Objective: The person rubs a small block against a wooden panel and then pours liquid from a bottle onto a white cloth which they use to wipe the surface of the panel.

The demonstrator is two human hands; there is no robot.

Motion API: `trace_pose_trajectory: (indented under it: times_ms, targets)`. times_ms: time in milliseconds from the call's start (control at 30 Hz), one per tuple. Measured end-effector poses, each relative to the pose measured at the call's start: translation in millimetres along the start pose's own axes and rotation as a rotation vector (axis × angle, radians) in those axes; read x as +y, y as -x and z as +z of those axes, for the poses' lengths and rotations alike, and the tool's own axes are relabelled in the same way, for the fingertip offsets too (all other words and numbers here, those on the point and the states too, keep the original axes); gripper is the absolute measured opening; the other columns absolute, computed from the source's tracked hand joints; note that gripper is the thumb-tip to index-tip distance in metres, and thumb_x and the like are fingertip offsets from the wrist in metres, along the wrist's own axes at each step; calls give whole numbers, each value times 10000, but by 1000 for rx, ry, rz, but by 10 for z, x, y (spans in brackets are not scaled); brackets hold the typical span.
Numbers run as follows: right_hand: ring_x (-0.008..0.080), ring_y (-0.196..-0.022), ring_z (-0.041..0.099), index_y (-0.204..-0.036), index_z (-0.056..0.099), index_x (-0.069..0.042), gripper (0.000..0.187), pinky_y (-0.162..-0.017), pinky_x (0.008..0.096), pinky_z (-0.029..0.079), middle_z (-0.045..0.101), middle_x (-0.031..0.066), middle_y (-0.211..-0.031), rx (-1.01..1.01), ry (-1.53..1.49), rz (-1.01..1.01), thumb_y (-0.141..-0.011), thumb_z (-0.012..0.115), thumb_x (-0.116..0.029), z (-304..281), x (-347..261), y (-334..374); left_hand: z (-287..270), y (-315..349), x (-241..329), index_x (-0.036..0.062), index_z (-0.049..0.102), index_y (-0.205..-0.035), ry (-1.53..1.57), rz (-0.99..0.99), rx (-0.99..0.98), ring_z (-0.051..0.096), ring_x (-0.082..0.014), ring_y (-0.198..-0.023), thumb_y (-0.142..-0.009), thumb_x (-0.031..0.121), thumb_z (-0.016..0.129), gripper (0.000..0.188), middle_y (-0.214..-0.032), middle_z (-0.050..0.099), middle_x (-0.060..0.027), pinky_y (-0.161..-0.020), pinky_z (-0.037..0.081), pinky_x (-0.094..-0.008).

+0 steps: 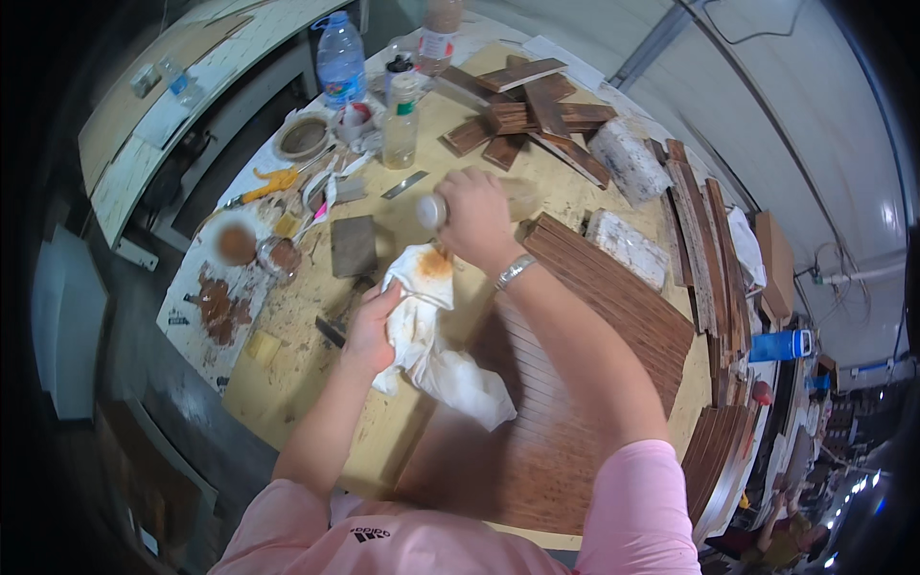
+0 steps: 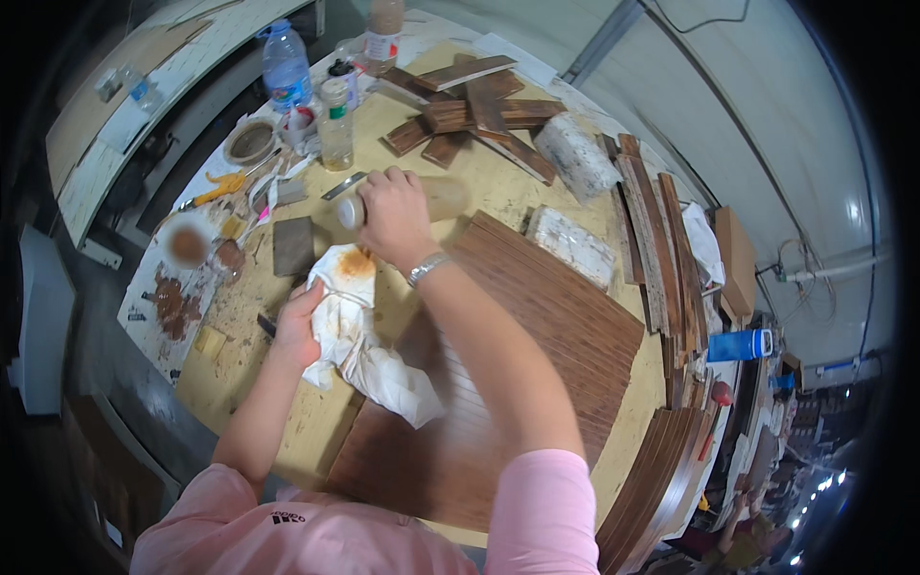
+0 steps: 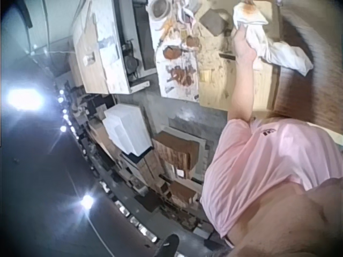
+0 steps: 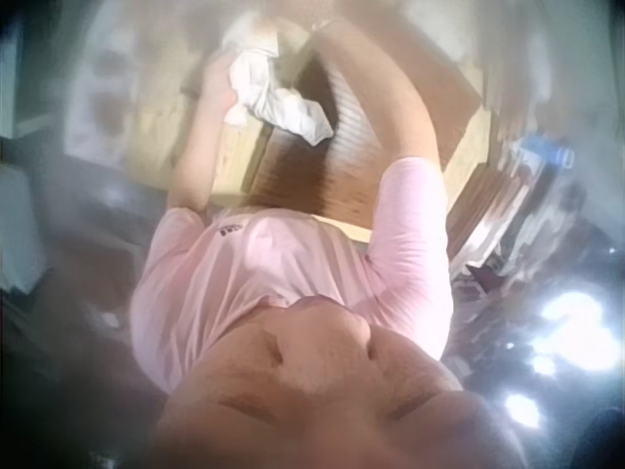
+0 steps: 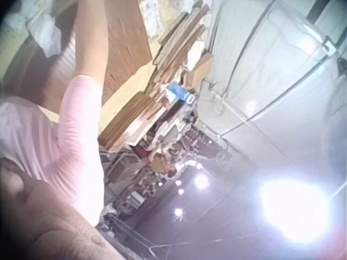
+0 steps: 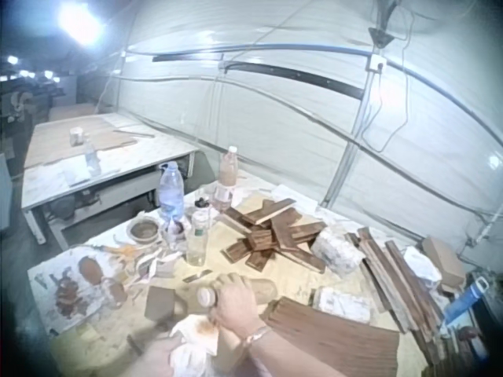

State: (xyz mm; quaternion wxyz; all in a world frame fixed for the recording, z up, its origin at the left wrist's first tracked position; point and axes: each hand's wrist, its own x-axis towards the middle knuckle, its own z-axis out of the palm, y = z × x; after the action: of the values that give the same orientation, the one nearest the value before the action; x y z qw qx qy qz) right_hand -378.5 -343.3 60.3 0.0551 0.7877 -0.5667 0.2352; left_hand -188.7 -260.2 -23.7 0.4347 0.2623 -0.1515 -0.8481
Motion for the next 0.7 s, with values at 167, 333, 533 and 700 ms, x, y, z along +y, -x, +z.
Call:
trace_pose_trajectory:
  times_ms: [167, 333, 533, 700]
  targets:
    - [196, -919, 674, -930, 660, 6, 301, -854, 368, 516, 719, 89, -960, 211, -1134, 748, -694, 827, -78, 272, 265, -94, 111, 61, 17, -23, 528, -1349, -128, 23, 14, 632, -242, -1144, -1027, 177, 505, 379, -1272, 638, -120, -1003, 490, -392]
    - [255, -1190, 576, -1284, 550, 33, 661, -1038, 366, 441, 619, 179, -1263, 47, -866, 417, -746, 846, -211, 115, 490, 101, 443, -99, -99, -44, 500, -1366, -295, 76, -92, 617, -226, -1161, -1038, 159, 484, 386, -1297, 617, -129, -1013, 473, -377]
    - [354, -1394, 406, -1410, 467, 34, 755, -1160, 427, 328, 443, 240, -1483, 162, -344, 734, -860, 723, -415, -658, 2051, 1825, 1071, -497, -548, -54, 532, -1349, -636, 107, -178, 590, -127, -1091, -1047, 144, 477, 365, -1224, 635, -79, -940, 456, -267]
    - [383, -1336, 458, -1346, 559, 2, 502, -1149, 407, 328, 518, 237, -1420, 236, 238, 1112, -964, 559, -325, -1506, 3100, 4025, 1650, -1081, -1438, -34, 481, -1421, -1095, 205, -426, 595, -158, -1140, -1026, 116, 505, 423, -1301, 627, -126, -958, 466, -287]
